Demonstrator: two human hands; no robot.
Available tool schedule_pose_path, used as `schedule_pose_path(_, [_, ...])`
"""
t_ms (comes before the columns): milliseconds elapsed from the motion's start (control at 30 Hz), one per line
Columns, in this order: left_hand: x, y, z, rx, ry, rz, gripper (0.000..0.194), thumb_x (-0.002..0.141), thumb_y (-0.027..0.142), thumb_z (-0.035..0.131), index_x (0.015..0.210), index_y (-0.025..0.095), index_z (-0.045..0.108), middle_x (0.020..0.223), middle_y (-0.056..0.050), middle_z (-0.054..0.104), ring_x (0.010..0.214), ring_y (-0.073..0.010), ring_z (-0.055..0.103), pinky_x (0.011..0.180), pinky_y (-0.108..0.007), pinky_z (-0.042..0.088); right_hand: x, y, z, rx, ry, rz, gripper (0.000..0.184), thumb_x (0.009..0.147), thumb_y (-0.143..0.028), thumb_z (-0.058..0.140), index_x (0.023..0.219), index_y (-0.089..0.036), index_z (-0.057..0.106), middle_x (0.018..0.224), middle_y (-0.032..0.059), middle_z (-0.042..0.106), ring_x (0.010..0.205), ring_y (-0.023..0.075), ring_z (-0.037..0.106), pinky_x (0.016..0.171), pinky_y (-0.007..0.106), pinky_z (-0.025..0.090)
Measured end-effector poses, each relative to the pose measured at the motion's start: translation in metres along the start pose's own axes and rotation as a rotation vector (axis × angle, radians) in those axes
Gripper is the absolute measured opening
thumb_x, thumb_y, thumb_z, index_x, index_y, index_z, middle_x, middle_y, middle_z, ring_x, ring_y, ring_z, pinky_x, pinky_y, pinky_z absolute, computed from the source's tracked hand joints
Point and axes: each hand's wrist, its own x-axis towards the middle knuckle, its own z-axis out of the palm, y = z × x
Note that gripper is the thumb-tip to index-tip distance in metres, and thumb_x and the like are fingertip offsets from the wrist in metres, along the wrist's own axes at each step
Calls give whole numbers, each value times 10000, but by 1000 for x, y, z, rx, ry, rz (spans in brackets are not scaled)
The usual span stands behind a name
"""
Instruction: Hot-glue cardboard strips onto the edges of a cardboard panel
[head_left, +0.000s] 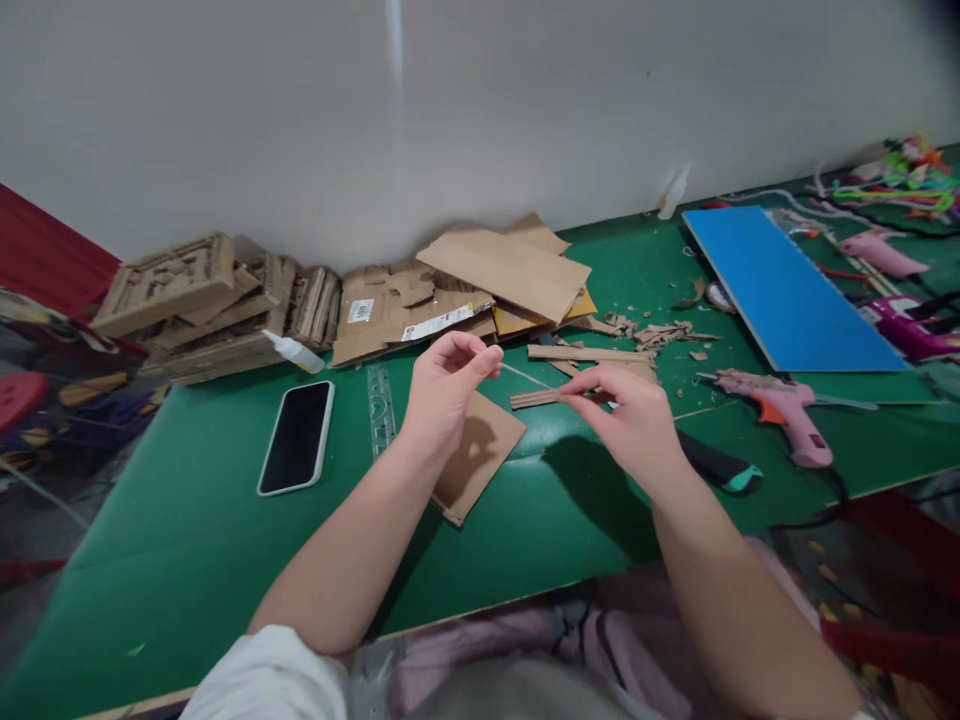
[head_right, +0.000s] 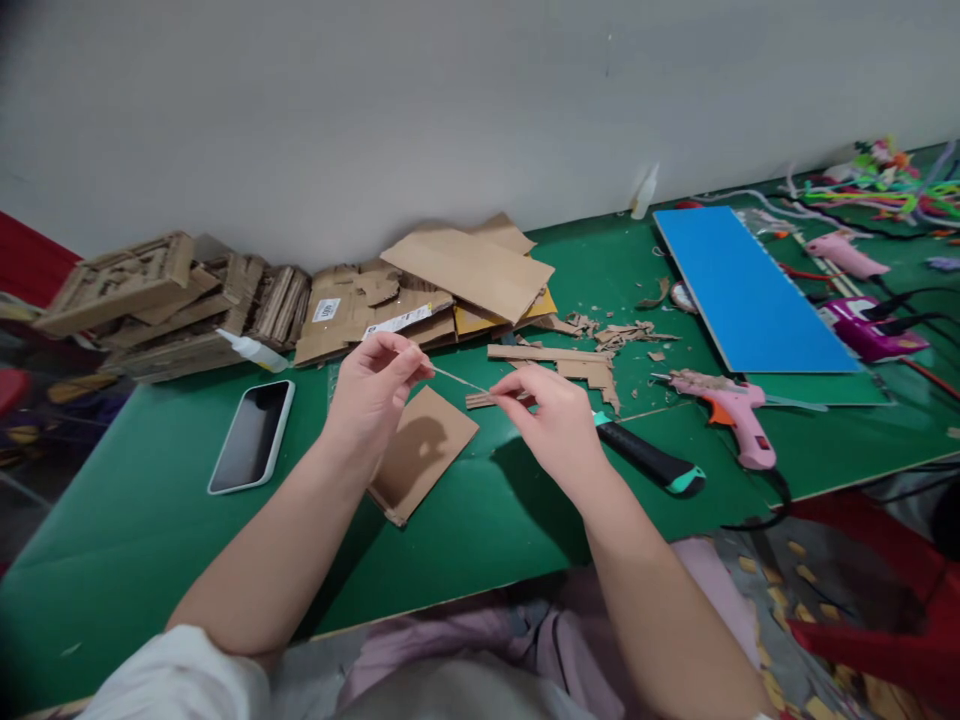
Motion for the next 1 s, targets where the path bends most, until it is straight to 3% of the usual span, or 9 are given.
schedule_pose_path(233, [-3, 4, 2, 220, -63, 18, 251, 725, 357, 678, 639, 174, 529, 601, 26, 551, 580, -85, 511, 588, -210, 404, 1, -1, -2, -7, 27, 31, 68, 751, -151, 613, 713, -205, 597, 715, -16, 627, 640, 106, 585, 576, 218, 514])
schedule_pose_path(467, [-2, 11, -6, 544, -198, 182, 435, 808, 409, 567, 448, 175, 502, 613, -9, 536, 607, -112, 506, 581, -248, 382, 2, -1, -4, 7, 68, 81, 50, 755, -215, 639, 708, -214, 621, 736, 0, 645, 662, 129, 592, 577, 246, 511])
schedule_pose_path(533, [-3, 11, -5, 488, -195, 169, 500, 807, 439, 562, 389, 179, 478, 617, -20, 551, 635, -125, 534, 599, -254, 409, 2, 0, -3, 5, 65, 64, 39, 765, -221, 630, 725, -219, 632, 753, 6, 654, 673, 136, 596, 579, 256, 513])
schedule_pose_path(633, [-7, 8, 0, 231, -209, 75, 576, 807, 511, 534, 342, 182, 448, 712, -48, 638, 821, -171, 602, 751, -295, 467, 1, 1, -1, 9, 15, 21, 59, 795, -223, 597, 761, -224, 645, 780, 9, 662, 688, 135, 602, 581, 254, 506])
schedule_pose_path(700, [-9, 6, 5, 68, -240, -15, 565, 816, 556, 488, 386, 191, 522, 781, -58, 677, 949, -206, 606, 848, -349, 468, 0, 0, 0, 13, -15, 2, 74, 806, -214, 583, 774, -225, 649, 789, 10, 664, 709, 137, 605, 584, 251, 501])
schedule_pose_path(800, [-9, 6, 6, -6, -247, -51, 446, 821, 564, 477, 650, 215, 695, 835, -59, 702, 984, -218, 615, 892, -382, 465, 0, 0, 0, 14, -29, 0, 74, 808, -204, 580, 783, -222, 648, 800, 9, 668, 727, 138, 607, 595, 250, 501])
schedule_pose_path(900, [-6, 8, 2, 170, -243, 39, 255, 787, 426, 610, 926, 235, 703, 965, -50, 698, 985, -201, 617, 905, -347, 459, 0, 1, -3, 9, -14, -3, 72, 809, -206, 582, 798, -215, 652, 816, 11, 675, 734, 135, 614, 596, 245, 506])
schedule_pose_path(1000, [-3, 9, -5, 497, -205, 237, 197, 765, 285, 657, 956, 252, 697, 963, -29, 698, 974, -193, 615, 917, -337, 446, 1, 1, -5, -1, -16, -14, 79, 811, -217, 580, 810, -216, 658, 829, 17, 680, 737, 140, 622, 578, 247, 510])
